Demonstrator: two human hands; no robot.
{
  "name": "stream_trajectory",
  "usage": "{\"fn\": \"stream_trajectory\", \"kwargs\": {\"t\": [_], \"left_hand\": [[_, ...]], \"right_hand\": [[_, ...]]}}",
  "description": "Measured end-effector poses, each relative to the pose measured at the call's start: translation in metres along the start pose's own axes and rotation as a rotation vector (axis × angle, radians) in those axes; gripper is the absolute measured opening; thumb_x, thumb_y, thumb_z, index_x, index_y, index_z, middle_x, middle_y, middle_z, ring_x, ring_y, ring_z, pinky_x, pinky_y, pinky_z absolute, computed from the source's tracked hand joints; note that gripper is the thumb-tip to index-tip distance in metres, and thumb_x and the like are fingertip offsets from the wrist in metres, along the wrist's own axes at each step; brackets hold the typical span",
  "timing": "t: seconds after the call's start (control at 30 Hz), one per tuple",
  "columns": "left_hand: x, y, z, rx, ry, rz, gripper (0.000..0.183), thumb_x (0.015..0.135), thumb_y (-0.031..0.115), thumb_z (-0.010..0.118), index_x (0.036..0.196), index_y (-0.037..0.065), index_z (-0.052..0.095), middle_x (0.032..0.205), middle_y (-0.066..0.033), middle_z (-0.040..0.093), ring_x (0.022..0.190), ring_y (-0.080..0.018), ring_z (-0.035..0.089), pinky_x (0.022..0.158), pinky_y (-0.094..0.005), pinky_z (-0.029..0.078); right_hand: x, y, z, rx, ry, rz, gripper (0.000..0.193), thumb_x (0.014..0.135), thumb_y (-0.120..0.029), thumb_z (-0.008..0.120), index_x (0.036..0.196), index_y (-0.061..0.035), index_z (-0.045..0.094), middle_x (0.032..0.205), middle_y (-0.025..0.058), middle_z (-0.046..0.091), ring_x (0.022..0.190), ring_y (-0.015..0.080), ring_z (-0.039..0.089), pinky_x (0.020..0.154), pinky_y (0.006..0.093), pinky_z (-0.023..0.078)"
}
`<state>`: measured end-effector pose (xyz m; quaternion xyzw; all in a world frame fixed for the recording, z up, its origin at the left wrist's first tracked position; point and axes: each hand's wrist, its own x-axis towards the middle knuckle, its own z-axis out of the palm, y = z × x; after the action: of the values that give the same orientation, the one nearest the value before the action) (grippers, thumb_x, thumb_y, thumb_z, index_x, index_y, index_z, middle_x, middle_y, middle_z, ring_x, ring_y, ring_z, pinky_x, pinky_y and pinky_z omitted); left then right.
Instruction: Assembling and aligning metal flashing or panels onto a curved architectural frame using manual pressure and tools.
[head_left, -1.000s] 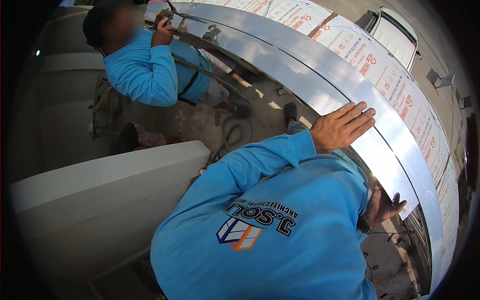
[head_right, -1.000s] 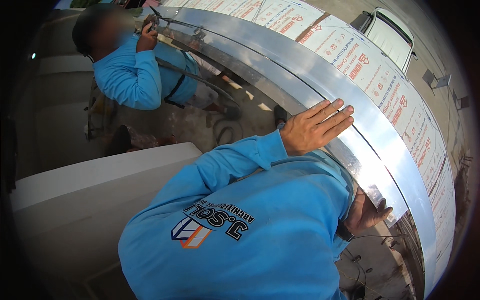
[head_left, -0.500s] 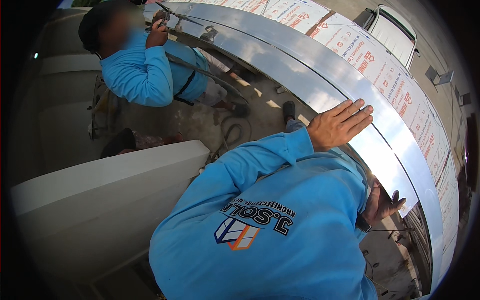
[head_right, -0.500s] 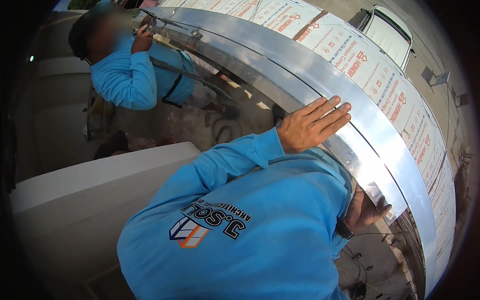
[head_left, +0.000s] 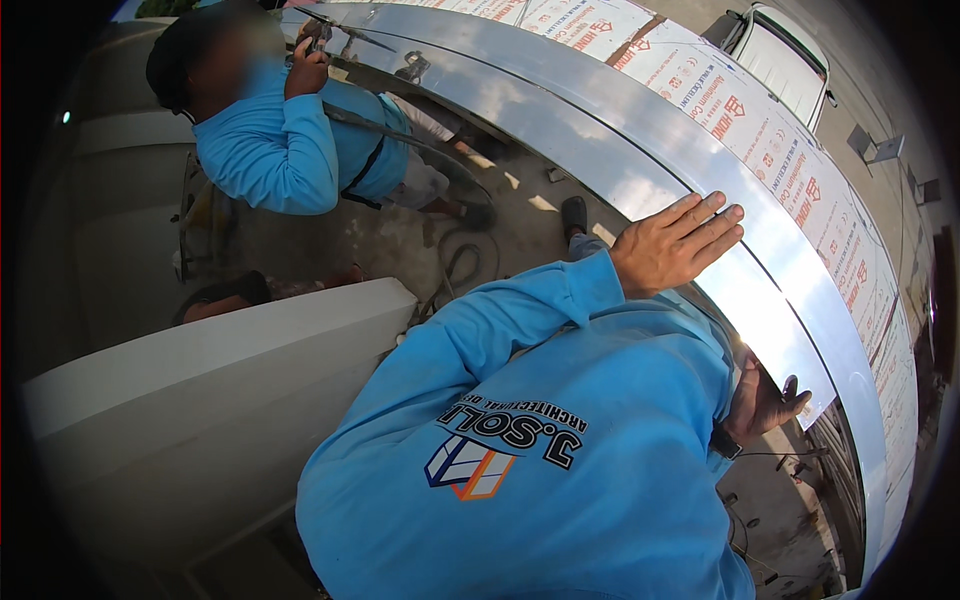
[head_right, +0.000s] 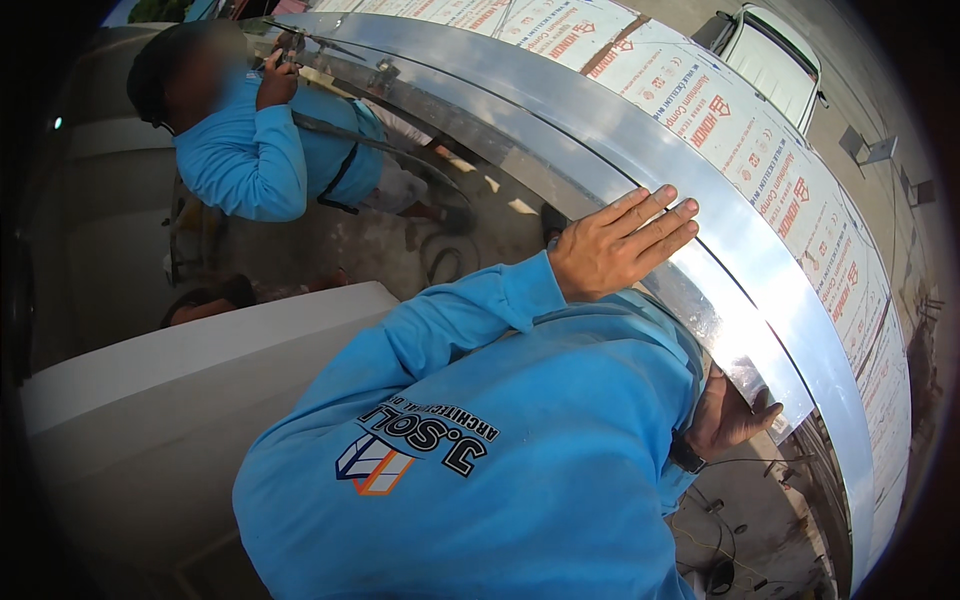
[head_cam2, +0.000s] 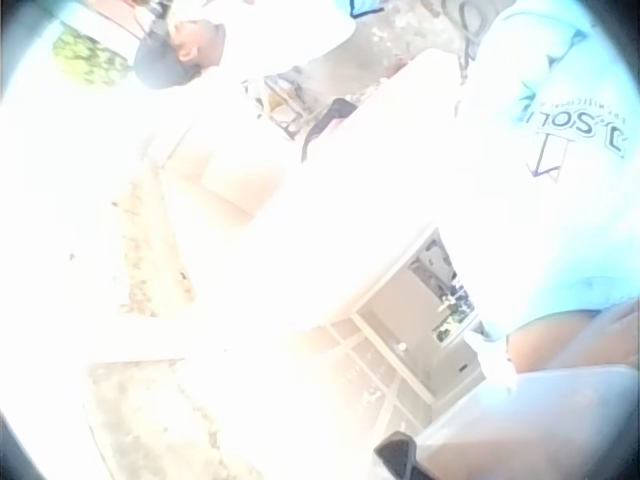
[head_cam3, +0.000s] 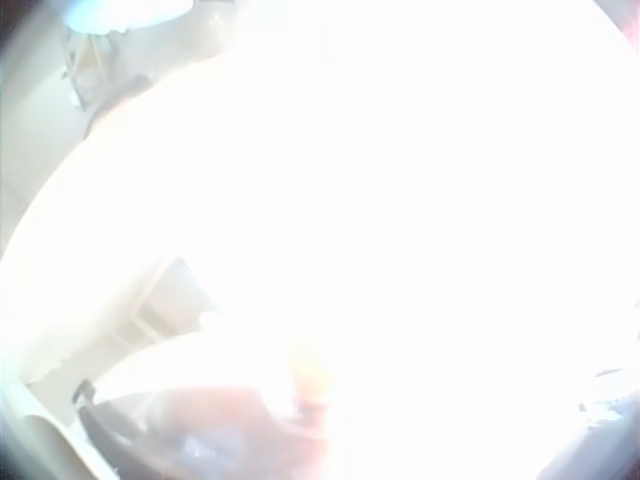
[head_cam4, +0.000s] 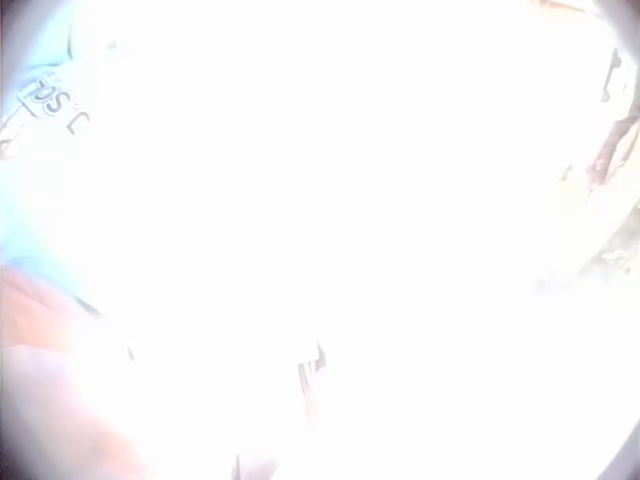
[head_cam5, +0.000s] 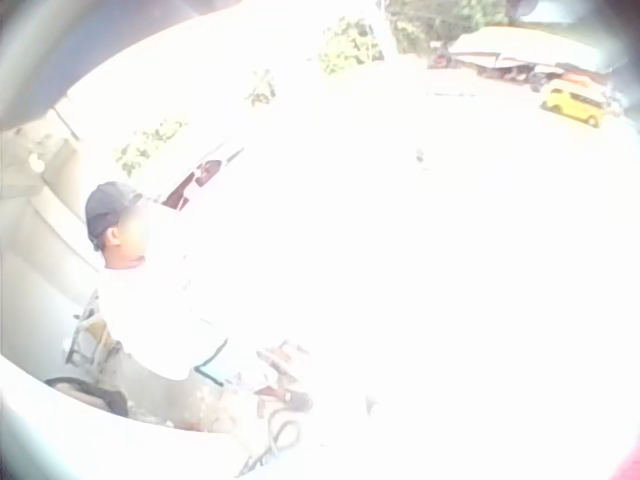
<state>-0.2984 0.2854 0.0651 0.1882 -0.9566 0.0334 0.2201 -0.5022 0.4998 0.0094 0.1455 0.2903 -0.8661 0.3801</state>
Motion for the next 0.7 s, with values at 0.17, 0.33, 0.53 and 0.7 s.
{"fn": "stream_trajectory", "kwargs": {"t": [0.17,0.33,0.53,0.7], "left_hand": [[0.000,-0.001,-0.003,-0.004,0.004,-0.005,0.043,0.089,0.017,0.050,0.131,0.005,0.052,0.139,-0.0127,0.048,0.127,-0.0287,0.047,0.104,-0.0414,0.042],[0.001,-0.001,-0.003,0.001,-0.018,0.004,0.043,0.090,0.018,0.049,0.131,0.005,0.052,0.140,-0.0126,0.047,0.128,-0.0284,0.047,0.105,-0.0415,0.041],[-0.001,0.000,-0.001,0.003,-0.010,0.004,0.044,0.090,0.017,0.049,0.131,0.005,0.051,0.141,-0.0131,0.046,0.128,-0.0287,0.046,0.106,-0.0415,0.040],[-0.001,0.000,-0.002,0.011,-0.021,0.011,0.044,0.090,0.018,0.049,0.131,0.004,0.051,0.140,-0.0133,0.047,0.128,-0.0287,0.046,0.106,-0.0416,0.039]], "right_hand": [[-0.002,-0.001,-0.002,-0.071,-0.053,0.011,0.051,0.079,-0.044,0.068,0.119,-0.0153,0.053,0.132,0.0060,0.045,0.113,0.0260,0.042,0.104,0.0594,0.029],[0.005,-0.004,-0.020,-0.178,-0.153,0.007,0.033,0.087,-0.049,0.057,0.113,-0.0308,0.051,0.126,-0.0061,0.047,0.092,0.0181,0.046,0.095,0.0582,0.040],[-0.001,-0.002,-0.008,-0.159,-0.123,-0.001,0.033,0.088,-0.050,0.055,0.115,-0.0322,0.049,0.123,-0.0064,0.048,0.090,0.0182,0.048,0.092,0.0592,0.042],[-0.003,-0.001,-0.002,-0.155,-0.095,0.010,0.039,0.089,-0.046,0.055,0.121,-0.0262,0.046,0.122,-0.0029,0.049,0.088,0.0172,0.049,0.090,0.0528,0.047]]}}
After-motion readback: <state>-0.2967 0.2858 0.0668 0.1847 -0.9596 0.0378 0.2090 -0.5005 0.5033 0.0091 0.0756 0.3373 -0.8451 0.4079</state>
